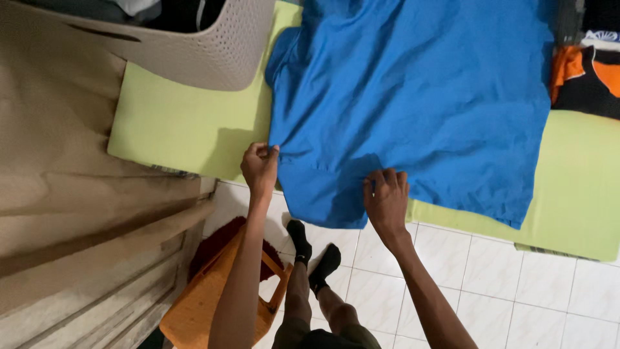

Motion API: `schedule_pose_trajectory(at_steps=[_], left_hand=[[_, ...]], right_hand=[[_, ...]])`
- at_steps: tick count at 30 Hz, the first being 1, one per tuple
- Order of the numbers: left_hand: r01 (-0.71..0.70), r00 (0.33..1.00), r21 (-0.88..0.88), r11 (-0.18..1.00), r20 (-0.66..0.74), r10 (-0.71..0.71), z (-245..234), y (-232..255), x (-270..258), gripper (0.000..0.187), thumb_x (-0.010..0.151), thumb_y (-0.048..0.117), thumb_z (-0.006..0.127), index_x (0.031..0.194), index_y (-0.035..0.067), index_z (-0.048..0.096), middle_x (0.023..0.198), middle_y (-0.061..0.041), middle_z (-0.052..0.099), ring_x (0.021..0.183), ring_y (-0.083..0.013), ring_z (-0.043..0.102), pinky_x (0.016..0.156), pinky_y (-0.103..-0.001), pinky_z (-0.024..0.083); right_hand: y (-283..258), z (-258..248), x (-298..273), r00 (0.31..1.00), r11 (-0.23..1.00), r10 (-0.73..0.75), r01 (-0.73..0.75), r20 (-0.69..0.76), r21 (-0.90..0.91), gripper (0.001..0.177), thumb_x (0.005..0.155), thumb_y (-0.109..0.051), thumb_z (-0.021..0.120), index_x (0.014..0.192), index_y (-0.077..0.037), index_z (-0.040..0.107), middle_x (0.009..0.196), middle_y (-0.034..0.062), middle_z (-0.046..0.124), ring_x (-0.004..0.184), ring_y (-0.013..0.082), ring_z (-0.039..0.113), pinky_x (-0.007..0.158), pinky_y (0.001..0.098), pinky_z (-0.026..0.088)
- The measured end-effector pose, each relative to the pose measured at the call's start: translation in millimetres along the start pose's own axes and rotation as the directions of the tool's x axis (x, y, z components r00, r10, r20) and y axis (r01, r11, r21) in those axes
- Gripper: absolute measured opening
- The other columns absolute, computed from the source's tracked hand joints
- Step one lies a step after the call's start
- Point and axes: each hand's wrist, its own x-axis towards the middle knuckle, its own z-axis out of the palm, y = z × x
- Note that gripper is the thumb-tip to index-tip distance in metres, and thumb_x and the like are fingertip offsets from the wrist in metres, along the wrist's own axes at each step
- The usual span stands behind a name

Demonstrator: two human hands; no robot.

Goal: The person folds a blue long-sleeved shirt on a green mat. They smooth the fabric, fold the sleeves inward, and fold the shirt in half before placing it on a stack of folded clothes.

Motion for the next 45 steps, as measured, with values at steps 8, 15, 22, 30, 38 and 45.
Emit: schedule_pose_trajectory(at_steps=[8, 15, 22, 30, 38, 45], left_hand=[[-0.094, 0.996, -0.065, 0.993, -0.003, 0.095, 33, 2, 81, 0.042, 0.092, 0.039, 0.073, 0.107, 0.0, 0.073, 0.095, -0.013, 0.078, 0.091, -0.0261, 0.076, 0.083, -0.036, 0.057], [-0.054, 0.987, -0.026, 0.998, 0.149, 0.057, 30, 16, 113, 0.033, 0.092, 0.035, 0.075, 0.095, 0.002, 0.079, 0.084, -0.013, 0.078, 0.079, -0.0263, 0.074, 0.075, -0.038, 0.055], [-0.147, 0.989, -0.026, 0.989, -0.035, 0.146, 7, 55, 100, 0.025, 0.104, 0.027, 0.064, 0.112, 0.003, 0.065, 0.102, -0.011, 0.072, 0.091, -0.0236, 0.074, 0.077, -0.038, 0.061], [-0.636, 0.764, 0.323, 0.701, 0.135, 0.631, 39, 131, 109, 0.041, 0.098, 0.009, 0.063, 0.139, 0.004, 0.058, 0.131, -0.018, 0.062, 0.124, -0.0363, 0.058, 0.105, -0.048, 0.047], [-0.662, 0.699, 0.572, 0.484, 0.238, 0.675, 110, 149, 185, 0.051, 0.088, 0.001, 0.062, 0.139, 0.002, 0.056, 0.136, -0.014, 0.061, 0.131, -0.0319, 0.054, 0.109, -0.049, 0.041], [-0.475, 0.828, 0.768, 0.429, 0.226, 0.512, 121, 139, 198, 0.037, 0.096, 0.007, 0.063, 0.133, 0.007, 0.058, 0.117, -0.012, 0.061, 0.114, -0.0305, 0.061, 0.093, -0.042, 0.052]], right_hand=[[-36, 35, 91, 0.952, 0.93, -0.298, 0.306, -0.07, 0.203, 0.043, 0.099, -0.02, 0.067, 0.136, -0.001, 0.057, 0.142, 0.021, 0.056, 0.133, 0.0414, 0.051, 0.111, 0.0508, 0.042], [-70, 73, 156, 0.941, 0.924, -0.338, 0.334, -0.015, 0.188, 0.054, 0.1, -0.025, 0.065, 0.147, -0.003, 0.051, 0.15, 0.0224, 0.05, 0.133, 0.042, 0.05, 0.108, 0.0522, 0.041], [-66, 85, 179, 0.976, 0.944, -0.218, 0.203, 0.028, 0.26, 0.032, 0.1, -0.021, 0.069, 0.129, -0.008, 0.062, 0.134, 0.013, 0.062, 0.123, 0.0345, 0.058, 0.107, 0.0487, 0.048], [-55, 68, 226, 0.975, 0.957, -0.185, 0.208, -0.126, 0.205, 0.038, 0.099, -0.013, 0.068, 0.135, -0.004, 0.059, 0.139, 0.021, 0.056, 0.125, 0.0425, 0.053, 0.107, 0.0517, 0.044], [-12, 59, 295, 0.976, 0.952, -0.219, 0.216, -0.013, 0.218, 0.05, 0.101, -0.012, 0.065, 0.149, -0.01, 0.053, 0.153, 0.0215, 0.048, 0.133, 0.0434, 0.051, 0.114, 0.0511, 0.042], [20, 68, 349, 0.963, 0.967, -0.252, 0.253, 0.092, 0.004, 0.054, 0.1, -0.028, 0.062, 0.152, -0.014, 0.051, 0.157, 0.0166, 0.044, 0.133, 0.0394, 0.048, 0.106, 0.0544, 0.042]])
